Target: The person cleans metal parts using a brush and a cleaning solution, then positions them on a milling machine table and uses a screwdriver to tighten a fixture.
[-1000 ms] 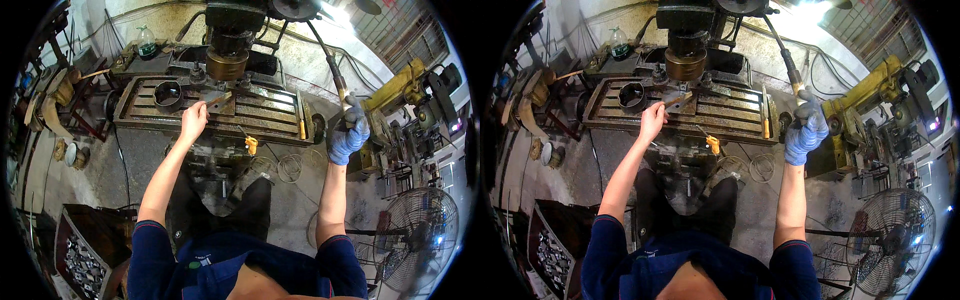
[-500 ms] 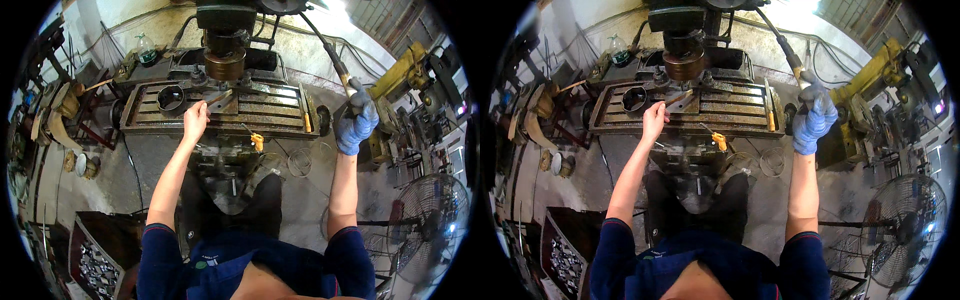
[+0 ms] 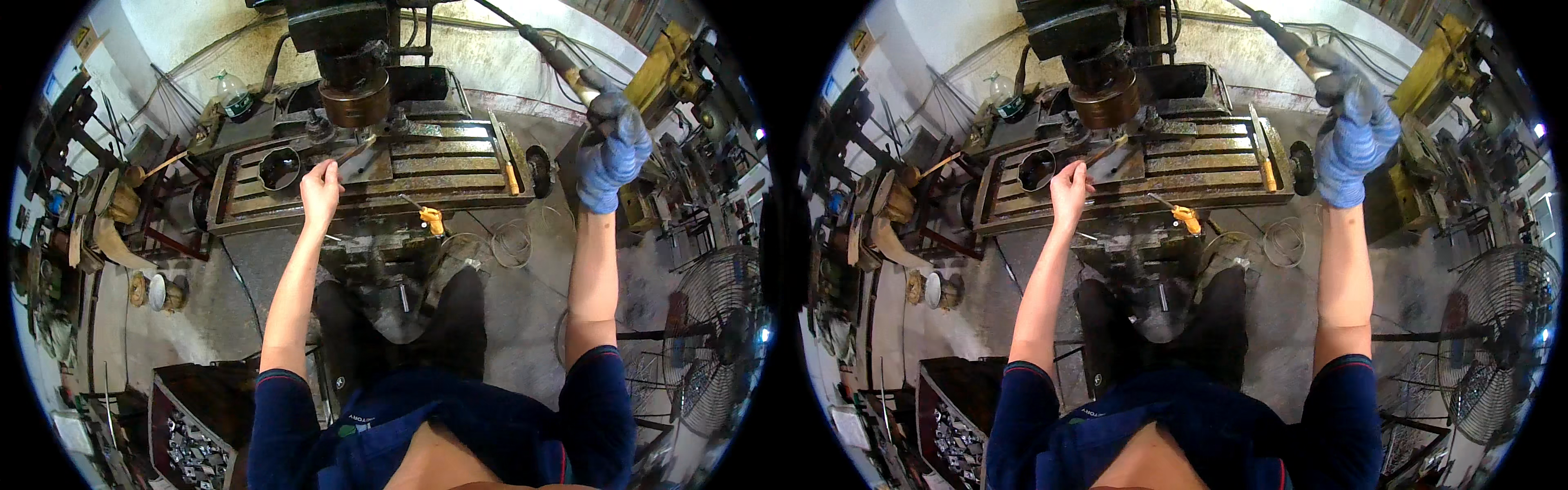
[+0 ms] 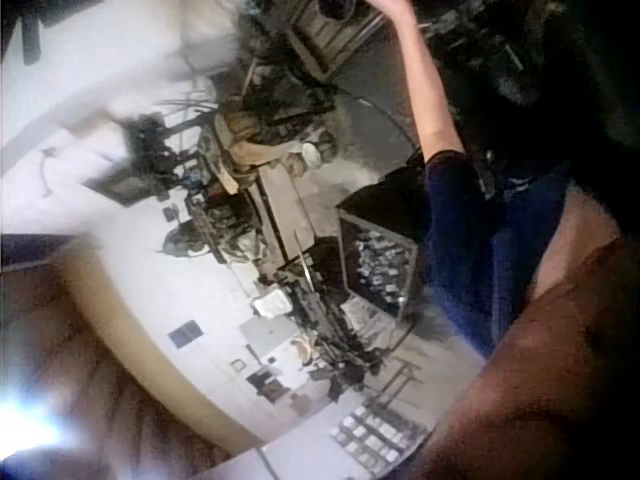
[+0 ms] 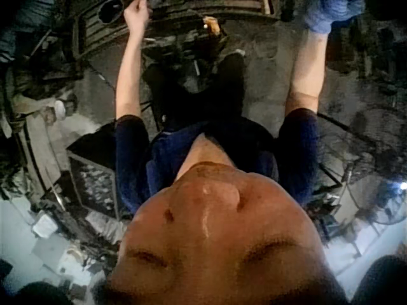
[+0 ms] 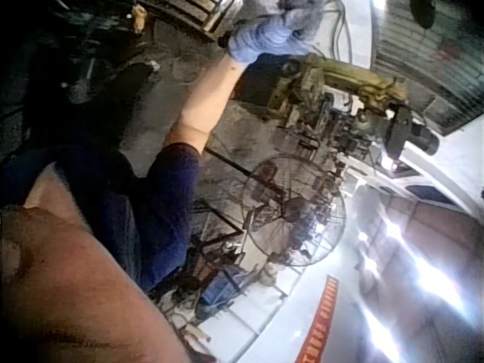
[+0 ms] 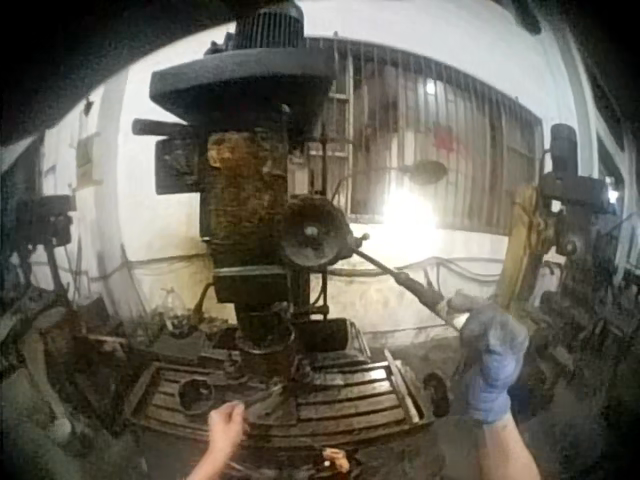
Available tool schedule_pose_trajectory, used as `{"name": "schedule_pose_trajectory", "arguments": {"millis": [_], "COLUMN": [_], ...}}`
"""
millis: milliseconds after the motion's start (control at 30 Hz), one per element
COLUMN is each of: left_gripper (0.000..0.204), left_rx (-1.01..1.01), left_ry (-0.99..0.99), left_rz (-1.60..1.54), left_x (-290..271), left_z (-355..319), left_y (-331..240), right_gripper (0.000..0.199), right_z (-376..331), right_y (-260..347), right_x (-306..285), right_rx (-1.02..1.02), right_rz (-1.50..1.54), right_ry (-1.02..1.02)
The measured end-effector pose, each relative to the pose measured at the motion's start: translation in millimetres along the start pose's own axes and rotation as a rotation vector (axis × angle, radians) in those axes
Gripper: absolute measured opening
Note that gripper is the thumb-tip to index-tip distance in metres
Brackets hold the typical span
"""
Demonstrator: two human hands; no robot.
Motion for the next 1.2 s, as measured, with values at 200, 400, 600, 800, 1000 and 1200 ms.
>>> {"name": "schedule_pose_trajectory", "arguments": {"millis": [200, 400, 600, 800, 1000, 1200], "left_gripper": [0.031, 0.032, 0.029, 0.021, 0.022, 0.023], "left_rx": [0.053, 0.070, 0.065, 0.098, 0.037, 0.063], "left_ry": [-0.028, -0.048, -0.100, -0.270, -0.257, -0.452], "left_rz": [0.025, 0.101, 0.082, 0.272, 0.152, 0.226], "left_x": [-2, 1, 10, -6, -32, -109], "left_z": [4, 15, 29, 29, 8, -37], "left_y": [-5, 1, 7, 12, 23, 27], "right_gripper": [0.035, 0.038, 0.020, 0.027, 0.028, 0.039], "right_z": [22, 40, 80, 126, 137, -24], "right_y": [7, 3, 24, 29, 40, -12], "right_x": [-1, -13, -26, -16, 5, -32], "right_rx": [0.019, 0.048, -0.229, -0.477, -0.299, 0.294], "right_rz": [-0.066, -0.114, -0.431, -0.499, -0.167, -0.024], "right_ry": [-0.022, -0.091, 0.191, 0.304, 0.264, -0.088]}}
Point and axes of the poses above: each hand's wrist, its own z-axis towards the middle knuckle, its own x-axis out of the palm, y = z × x, the point moved 7 cm from there along z, towards the middle knuckle, and after that the axes turned 15 degrees about y, right-handed, at the moved point
